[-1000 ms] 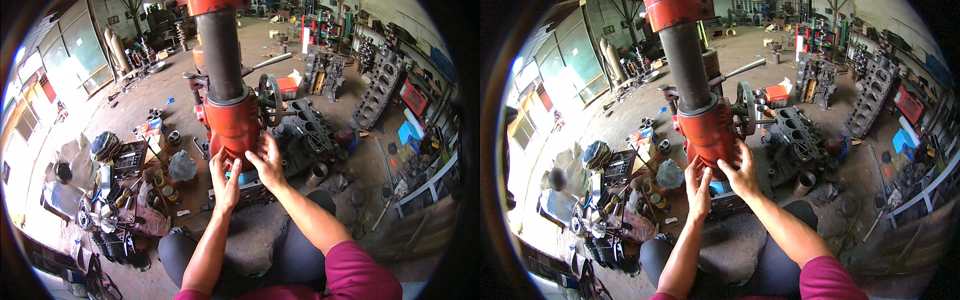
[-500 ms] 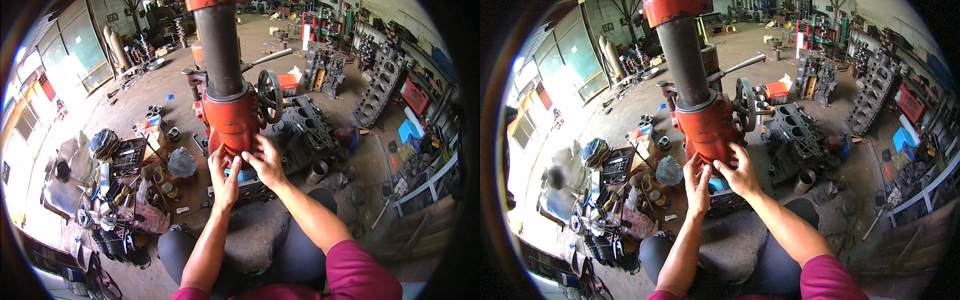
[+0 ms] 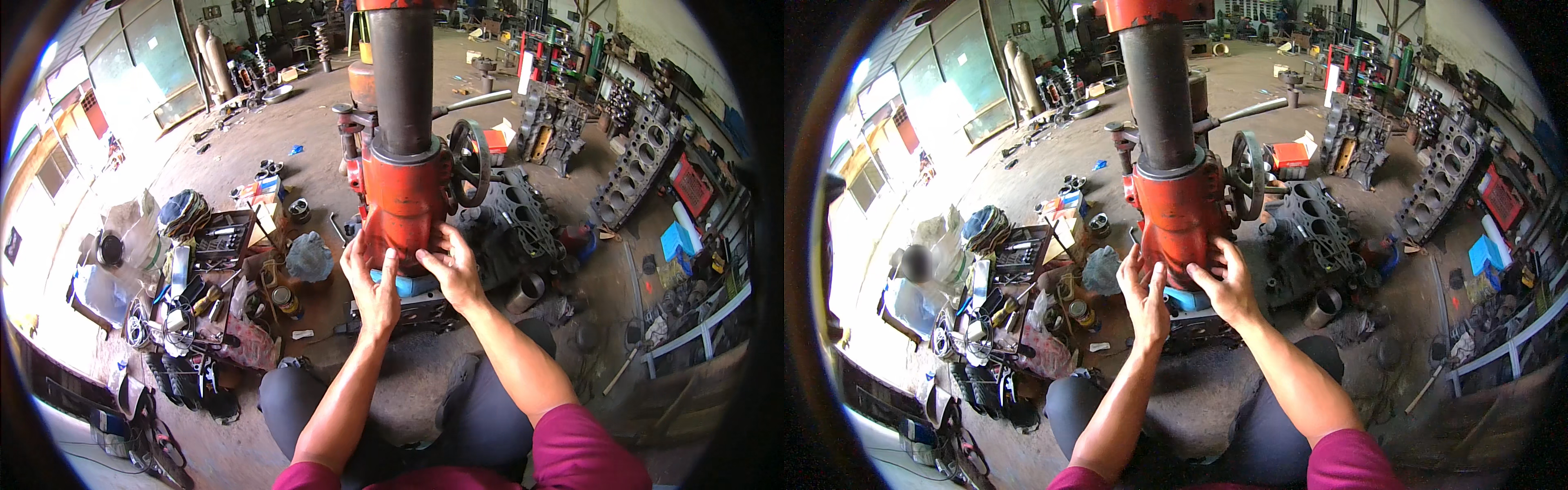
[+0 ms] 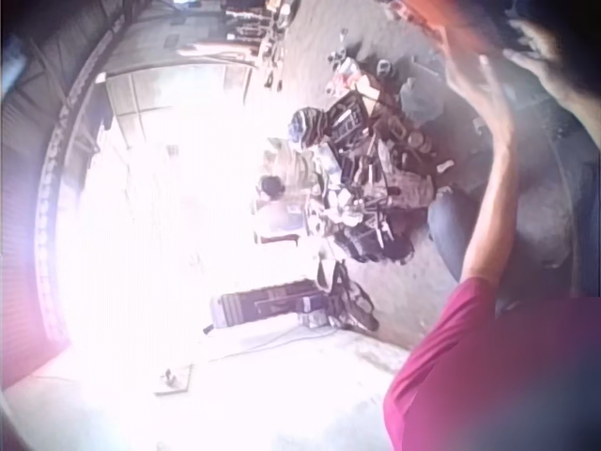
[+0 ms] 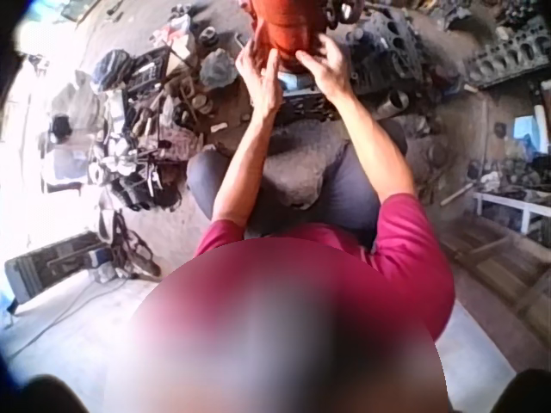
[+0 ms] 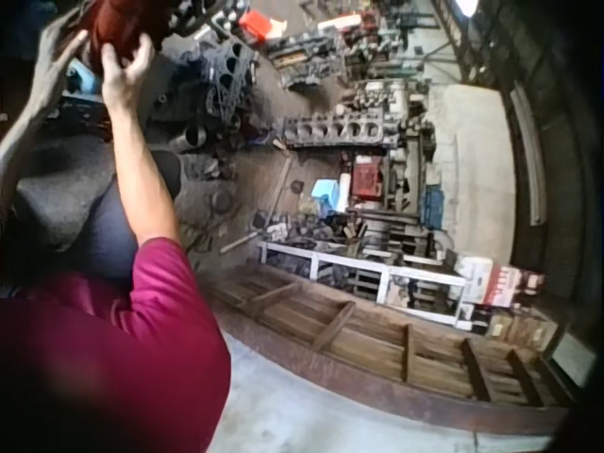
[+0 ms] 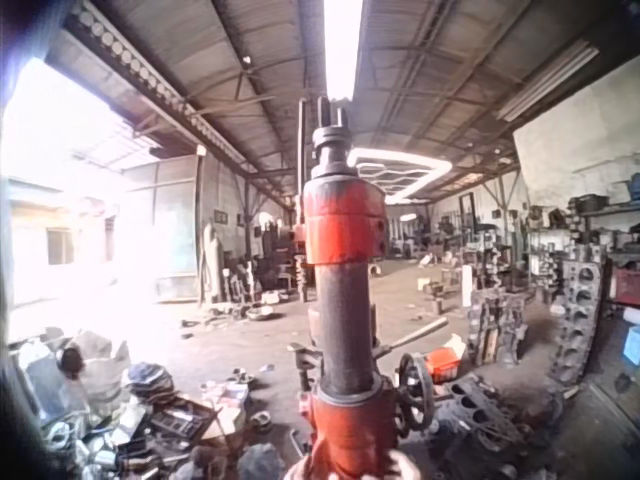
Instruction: The person works on a red hydraulic press, adjusting its components and using a screwdriver to tighten parts. They also handle a cylindrical metal part and a small blue object, placing them near the press.
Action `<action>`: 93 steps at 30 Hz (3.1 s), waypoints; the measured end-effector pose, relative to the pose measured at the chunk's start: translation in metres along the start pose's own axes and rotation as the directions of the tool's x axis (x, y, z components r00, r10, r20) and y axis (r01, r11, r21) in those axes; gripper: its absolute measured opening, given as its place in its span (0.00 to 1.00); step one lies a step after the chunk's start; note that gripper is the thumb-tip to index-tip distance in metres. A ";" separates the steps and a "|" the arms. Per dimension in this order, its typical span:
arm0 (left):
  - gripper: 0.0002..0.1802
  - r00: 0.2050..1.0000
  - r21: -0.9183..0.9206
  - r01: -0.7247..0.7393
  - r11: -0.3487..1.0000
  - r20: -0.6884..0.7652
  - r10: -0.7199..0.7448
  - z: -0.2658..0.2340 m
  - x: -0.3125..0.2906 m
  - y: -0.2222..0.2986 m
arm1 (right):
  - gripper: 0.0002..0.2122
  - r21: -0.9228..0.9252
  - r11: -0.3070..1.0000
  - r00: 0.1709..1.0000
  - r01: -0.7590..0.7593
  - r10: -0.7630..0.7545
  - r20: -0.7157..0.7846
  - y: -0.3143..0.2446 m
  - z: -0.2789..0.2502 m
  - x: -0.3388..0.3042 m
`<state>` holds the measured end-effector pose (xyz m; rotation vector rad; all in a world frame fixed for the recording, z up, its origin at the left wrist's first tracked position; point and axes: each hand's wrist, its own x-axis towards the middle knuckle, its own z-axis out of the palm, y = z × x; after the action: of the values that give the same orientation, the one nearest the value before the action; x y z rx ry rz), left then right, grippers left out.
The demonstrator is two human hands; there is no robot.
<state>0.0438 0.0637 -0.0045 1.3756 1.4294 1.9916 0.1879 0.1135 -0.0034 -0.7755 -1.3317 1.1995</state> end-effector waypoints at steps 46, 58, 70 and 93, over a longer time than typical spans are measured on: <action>0.32 0.993 0.118 0.097 0.988 0.053 -0.104 -0.004 0.005 0.007 | 0.27 0.062 0.998 0.995 0.025 -0.031 0.096 -0.023 -0.001 -0.003; 0.46 0.959 0.041 0.074 0.996 0.270 -0.083 -0.007 0.003 0.014 | 0.30 0.028 0.993 0.993 0.114 -0.114 -0.026 -0.023 0.000 -0.001; 0.42 0.992 0.077 0.047 0.996 0.115 -0.056 -0.008 0.005 0.015 | 0.26 0.027 0.998 0.996 0.057 -0.058 0.064 -0.020 0.004 -0.001; 0.39 0.986 0.064 0.024 0.998 0.165 -0.034 -0.004 0.003 0.006 | 0.27 0.054 0.998 1.000 0.009 -0.010 0.019 -0.013 0.000 0.000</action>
<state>0.0402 0.0612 0.0019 1.4997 1.4369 1.7820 0.1907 0.1101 0.0087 -0.7200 -1.3115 1.2335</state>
